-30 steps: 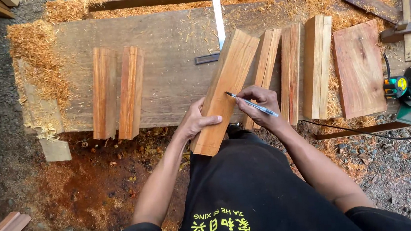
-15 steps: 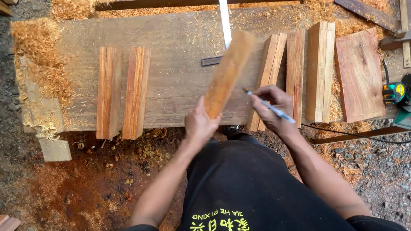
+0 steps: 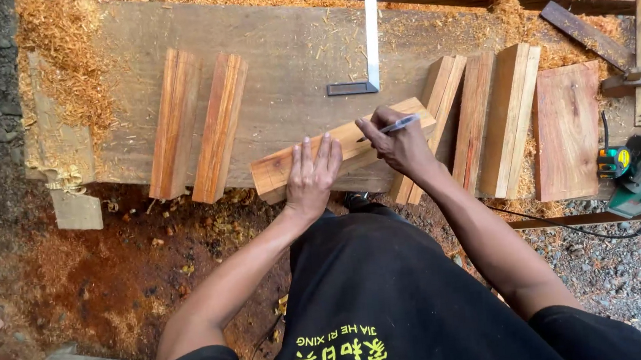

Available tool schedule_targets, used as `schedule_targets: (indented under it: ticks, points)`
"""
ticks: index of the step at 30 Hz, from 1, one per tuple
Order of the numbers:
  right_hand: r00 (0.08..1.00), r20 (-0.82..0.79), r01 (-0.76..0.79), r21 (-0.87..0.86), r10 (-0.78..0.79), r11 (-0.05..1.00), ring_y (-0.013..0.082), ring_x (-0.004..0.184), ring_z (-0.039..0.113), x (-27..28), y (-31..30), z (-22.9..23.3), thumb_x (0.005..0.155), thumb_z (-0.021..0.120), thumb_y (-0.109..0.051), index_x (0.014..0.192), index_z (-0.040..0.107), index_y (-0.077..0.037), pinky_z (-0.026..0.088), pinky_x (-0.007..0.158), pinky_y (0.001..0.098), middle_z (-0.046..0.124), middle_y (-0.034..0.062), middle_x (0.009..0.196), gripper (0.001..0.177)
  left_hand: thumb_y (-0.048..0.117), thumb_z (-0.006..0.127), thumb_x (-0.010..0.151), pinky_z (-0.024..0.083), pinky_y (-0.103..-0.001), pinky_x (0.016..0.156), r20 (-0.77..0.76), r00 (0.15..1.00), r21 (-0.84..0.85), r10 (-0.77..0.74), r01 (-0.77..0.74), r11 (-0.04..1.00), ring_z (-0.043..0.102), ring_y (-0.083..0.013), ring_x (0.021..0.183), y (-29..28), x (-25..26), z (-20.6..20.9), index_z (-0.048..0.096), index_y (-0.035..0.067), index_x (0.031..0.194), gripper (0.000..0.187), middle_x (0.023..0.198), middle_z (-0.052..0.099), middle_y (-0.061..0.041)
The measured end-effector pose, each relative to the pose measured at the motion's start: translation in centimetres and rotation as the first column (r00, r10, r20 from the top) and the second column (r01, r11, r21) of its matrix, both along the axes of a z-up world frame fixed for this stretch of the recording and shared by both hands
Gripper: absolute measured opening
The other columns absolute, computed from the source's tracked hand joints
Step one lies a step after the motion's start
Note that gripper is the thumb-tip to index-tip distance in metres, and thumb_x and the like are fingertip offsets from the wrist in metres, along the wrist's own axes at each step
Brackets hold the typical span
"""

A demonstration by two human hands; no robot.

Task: The person uses a try square and a pen to mark lines on several wooden planks. They measure and draw lines on the wood pieces, then stack them on the workbench.

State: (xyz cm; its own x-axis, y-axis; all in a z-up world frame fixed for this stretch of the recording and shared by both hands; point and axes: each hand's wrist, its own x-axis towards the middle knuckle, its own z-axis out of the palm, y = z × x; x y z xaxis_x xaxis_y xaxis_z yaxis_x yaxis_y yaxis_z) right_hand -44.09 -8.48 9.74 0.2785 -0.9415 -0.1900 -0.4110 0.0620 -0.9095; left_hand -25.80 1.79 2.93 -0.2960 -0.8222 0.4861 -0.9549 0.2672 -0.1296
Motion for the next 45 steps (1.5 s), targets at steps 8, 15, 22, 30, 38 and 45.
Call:
schedule_targets:
  ticks: [8, 15, 22, 30, 38, 45]
  points:
    - [1.0, 0.011, -0.003, 0.074, 0.002, 0.997, 0.0148, 0.041, 0.057, 2.2, 0.4, -3.6, 0.096, 0.07, -0.022, 0.068, 0.059, -0.004, 0.043, 0.038, 0.0247, 0.054, 0.0078, 0.049, 0.035, 0.013, 0.07, 0.09, 0.059, -0.054, 0.09, -0.029, 1.0, 0.091, -0.003, 0.005, 0.996, 0.073, -0.0388, 0.103, 0.3, -0.2, -1.6, 0.065, 0.012, 0.126, 0.036, 0.125, 0.071, -0.012]
    - [0.96, -0.256, -0.166, -0.185, 0.115, 0.969, 0.038, 0.052, 0.064, 0.6, -0.2, -4.3, 0.099, 0.071, -0.023, 0.069, 0.06, -0.005, 0.044, 0.045, 0.04, 0.058, 0.0204, 0.054, 0.037, 0.01, 0.071, 0.09, 0.057, -0.056, 0.094, -0.04, 0.999, 0.231, -0.001, 0.01, 0.973, 0.071, -0.0386, 0.108, 0.1, 0.1, -2.2, 0.061, 0.012, 0.133, 0.044, 0.132, 0.068, -0.013]
    - [0.987, -0.157, -0.016, -0.211, -0.017, 0.977, 0.0302, 0.046, 0.054, 0.4, 0.3, -2.3, 0.1, 0.071, -0.019, 0.071, 0.058, -0.003, 0.039, 0.045, 0.0387, 0.054, 0.018, 0.052, 0.035, 0.003, 0.072, 0.084, 0.055, -0.057, 0.097, -0.141, 0.984, 0.459, 0.108, -0.032, 0.888, 0.067, -0.0404, 0.114, 0.8, 1.1, -3.1, 0.057, 0.008, 0.137, 0.055, 0.134, 0.065, -0.016]
    - [0.961, 0.011, 0.264, -0.327, -0.276, 0.907, 0.0191, 0.043, 0.057, -10.1, 2.2, -4.8, 0.112, 0.07, -0.01, 0.078, 0.06, -0.002, 0.045, 0.038, 0.0262, 0.062, 0.0138, 0.058, 0.036, 0.015, 0.078, 0.084, 0.059, -0.051, 0.082, -0.46, 0.472, 0.79, 0.752, -0.17, 0.589, 0.073, -0.0392, 0.09, 1.9, 9.9, -8.7, 0.053, 0.011, 0.139, 0.06, 0.106, 0.072, -0.018]
    - [0.895, -0.15, 0.398, -0.155, -0.42, 0.904, 0.0211, 0.052, 0.058, -15.2, 9.3, -10.5, 0.116, 0.064, -0.022, 0.081, 0.064, 0.0, 0.049, 0.049, 0.0281, 0.061, 0.0135, 0.063, 0.042, 0.018, 0.086, 0.08, 0.054, -0.052, 0.084, -0.314, 0.418, 0.852, 0.852, -0.272, 0.447, 0.071, -0.0378, 0.098, 0.8, 13.5, -10.5, 0.055, 0.008, 0.132, 0.061, 0.107, 0.072, -0.02]
    - [0.766, -0.14, 0.611, -0.143, -0.627, 0.778, 0.0147, 0.048, 0.054, -17.2, 12.7, -9.8, 0.113, 0.065, -0.028, 0.076, 0.061, -0.004, 0.043, 0.045, 0.026, 0.057, 0.011, 0.057, 0.044, 0.039, 0.074, 0.096, 0.027, -0.067, 0.111, -0.411, 0.515, 0.579, 0.752, -0.49, 0.652, 0.045, -0.0452, 0.132, -0.8, 0.3, -4.2, 0.037, 0.016, 0.147, 0.067, 0.133, 0.051, -0.024]
